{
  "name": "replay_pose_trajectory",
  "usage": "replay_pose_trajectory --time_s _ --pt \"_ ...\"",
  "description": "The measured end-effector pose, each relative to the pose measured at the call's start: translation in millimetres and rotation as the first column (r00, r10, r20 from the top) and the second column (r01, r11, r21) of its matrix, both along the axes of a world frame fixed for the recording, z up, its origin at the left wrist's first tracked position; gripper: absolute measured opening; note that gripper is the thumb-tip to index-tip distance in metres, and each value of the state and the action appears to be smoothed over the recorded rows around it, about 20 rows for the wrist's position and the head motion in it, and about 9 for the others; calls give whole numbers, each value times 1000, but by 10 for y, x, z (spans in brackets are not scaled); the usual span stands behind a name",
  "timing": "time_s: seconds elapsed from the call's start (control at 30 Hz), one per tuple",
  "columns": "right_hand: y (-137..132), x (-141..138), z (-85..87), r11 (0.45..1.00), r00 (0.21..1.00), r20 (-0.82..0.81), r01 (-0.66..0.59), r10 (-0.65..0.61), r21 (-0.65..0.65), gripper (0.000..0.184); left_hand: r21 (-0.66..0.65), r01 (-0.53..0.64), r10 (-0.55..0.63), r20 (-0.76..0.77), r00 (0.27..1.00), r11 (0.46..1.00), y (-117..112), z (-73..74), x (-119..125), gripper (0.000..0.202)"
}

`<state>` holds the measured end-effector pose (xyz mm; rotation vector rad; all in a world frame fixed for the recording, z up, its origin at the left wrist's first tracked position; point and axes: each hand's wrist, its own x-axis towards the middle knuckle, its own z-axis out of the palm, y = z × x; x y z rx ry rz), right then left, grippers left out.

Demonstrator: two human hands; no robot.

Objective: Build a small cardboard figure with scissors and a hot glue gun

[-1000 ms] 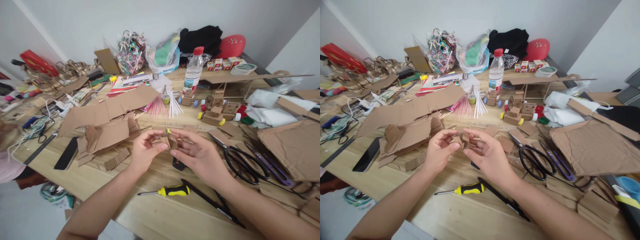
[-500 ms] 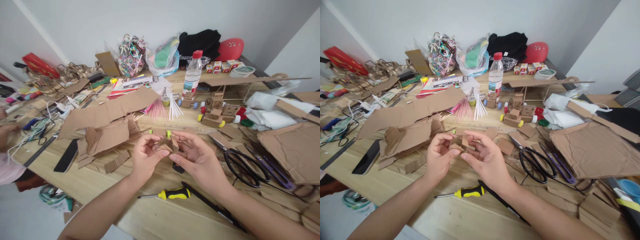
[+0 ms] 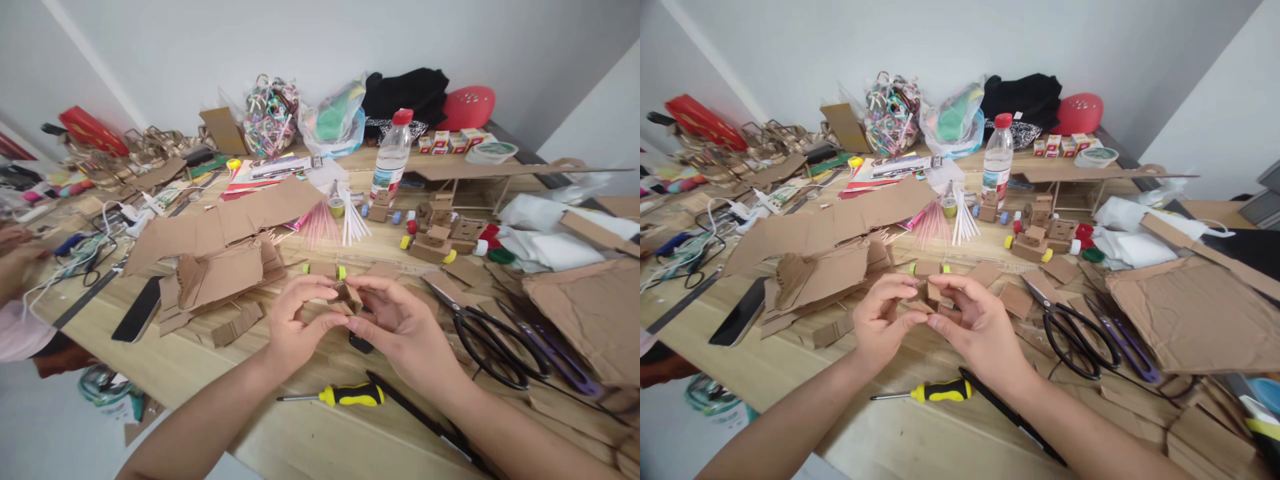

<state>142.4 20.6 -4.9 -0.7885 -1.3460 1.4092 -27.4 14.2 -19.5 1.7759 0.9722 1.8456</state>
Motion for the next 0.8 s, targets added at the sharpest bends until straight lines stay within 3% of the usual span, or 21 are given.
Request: replay_pose_trajectory --time_s 0.33,0.8 --pt "22 50 -53 999 999 44 8 -10 50 34 -40 1 -2 -18 1000 999 -24 -47 7 21" --pt "24 36 -61 998 999 -8 44 -44 -36 36 17 -3 5 -92 996 1000 -35 -50 24 23"
